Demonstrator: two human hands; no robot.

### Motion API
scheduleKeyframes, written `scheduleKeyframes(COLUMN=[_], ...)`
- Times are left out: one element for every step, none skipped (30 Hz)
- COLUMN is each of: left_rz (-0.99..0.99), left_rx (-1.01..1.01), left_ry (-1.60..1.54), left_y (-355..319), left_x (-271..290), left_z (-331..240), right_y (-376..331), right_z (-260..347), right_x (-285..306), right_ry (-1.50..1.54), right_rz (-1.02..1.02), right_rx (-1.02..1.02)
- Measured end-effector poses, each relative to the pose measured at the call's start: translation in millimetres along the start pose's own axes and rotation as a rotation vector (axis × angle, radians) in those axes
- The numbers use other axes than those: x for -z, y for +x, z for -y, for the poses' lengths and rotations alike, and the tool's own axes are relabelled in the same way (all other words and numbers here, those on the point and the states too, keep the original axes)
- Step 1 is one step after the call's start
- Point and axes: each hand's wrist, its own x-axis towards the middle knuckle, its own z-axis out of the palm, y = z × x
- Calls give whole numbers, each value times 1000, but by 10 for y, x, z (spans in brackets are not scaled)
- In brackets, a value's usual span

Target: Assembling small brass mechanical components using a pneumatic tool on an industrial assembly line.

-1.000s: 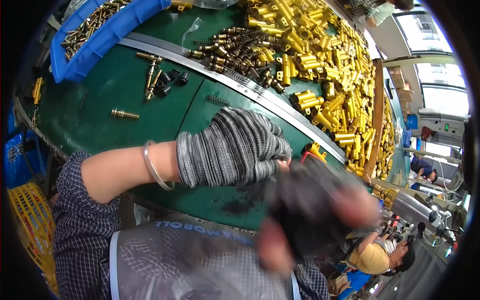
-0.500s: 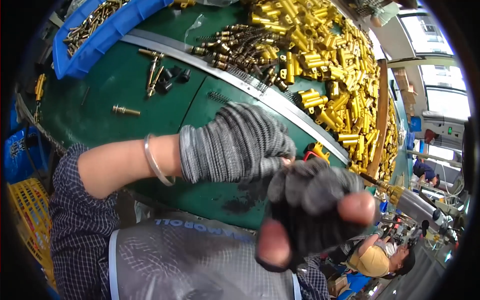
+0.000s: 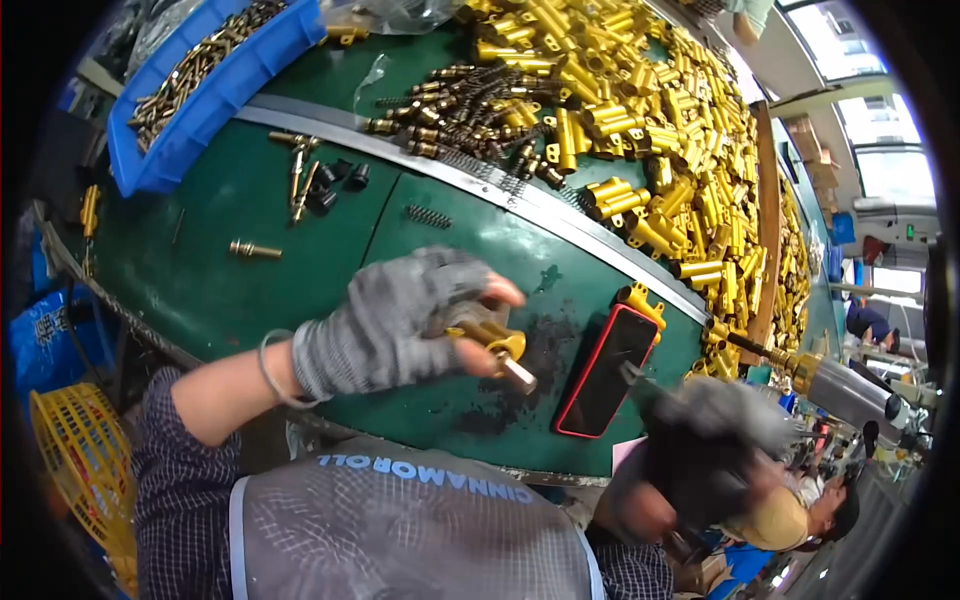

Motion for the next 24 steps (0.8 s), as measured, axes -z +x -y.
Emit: scheduleKeyframes(left_rz=[-84, -153, -134, -97, -66, -34, -24, -17, -12, -6, 3, -24, -51, -78, -79, -73, -68, -63, -67, -79, -91, -105, -110, -125], left_rx=[16, 22, 14, 27, 50, 72, 73, 103, 132, 161, 160, 88, 16, -56, -54, -129, -204, -277, -272, -265, -257, -249, -244, -244], left_ry=[96, 176, 174, 220, 272, 325, 330, 306, 283, 259, 263, 252, 240, 227, 228, 276, 323, 370, 371, 363, 354, 345, 346, 355], left_y=[-87, -135, -135, -131, -153, -158, -146, -130, -112, -91, -65, -32, 2, 29, 50, 70, 84, 86, 68, 41, 7, -23, -53, -88], left_x=[-33, -86, -131, -180, -211, -225, -220, -208, -192, -173, -149, -122, -98, -83, -79, -74, -69, -64, -59, -49, -37, -20, 5, 34], left_z=[54, 111, 140, 179, 208, 212, 196, 169, 134, 108, 58, -27, -110, -162, -195, -220, -237, -242, -238, -224, -207, -188, -163, -134], right_y=[-8, -90, -192, -290, -367, -404, -415, -414, -407, -395, -379, -364, -357, -360, -363, -369, -372, -373, -375, -376, -378, -382, -388, -394], right_z=[-184, -354, -480, -564, -626, -670, -725, -772, -798, -822, -838, -846, -850, -846, -832, -818, -811, -813, -821, -834, -845, -853, -858, -862], right_x=[5, -92, -207, -265, -321, -354, -384, -406, -415, -418, -417, -412, -411, -425, -449, -475, -490, -490, -484, -479, -477, -480, -484, -488], right_ry=[-519, -538, -562, -557, -540, -535, -586, -638, -690, -688, -654, -620, -586, -586, -467, -346, -221, -219, -308, -396, -482, -479, -510, -540], right_rz=[230, 237, 236, 257, 284, 274, 295, 316, 337, 328, 329, 331, 334, 330, 284, 238, 192, 196, 249, 298, 347, 352, 353, 354], right_rx=[34, -45, -124, -165, -204, -213, -171, -129, -87, -93, -86, -77, -67, -69, -249, -427, -602, -601, -480, -356, -230, -228, -158, -86])
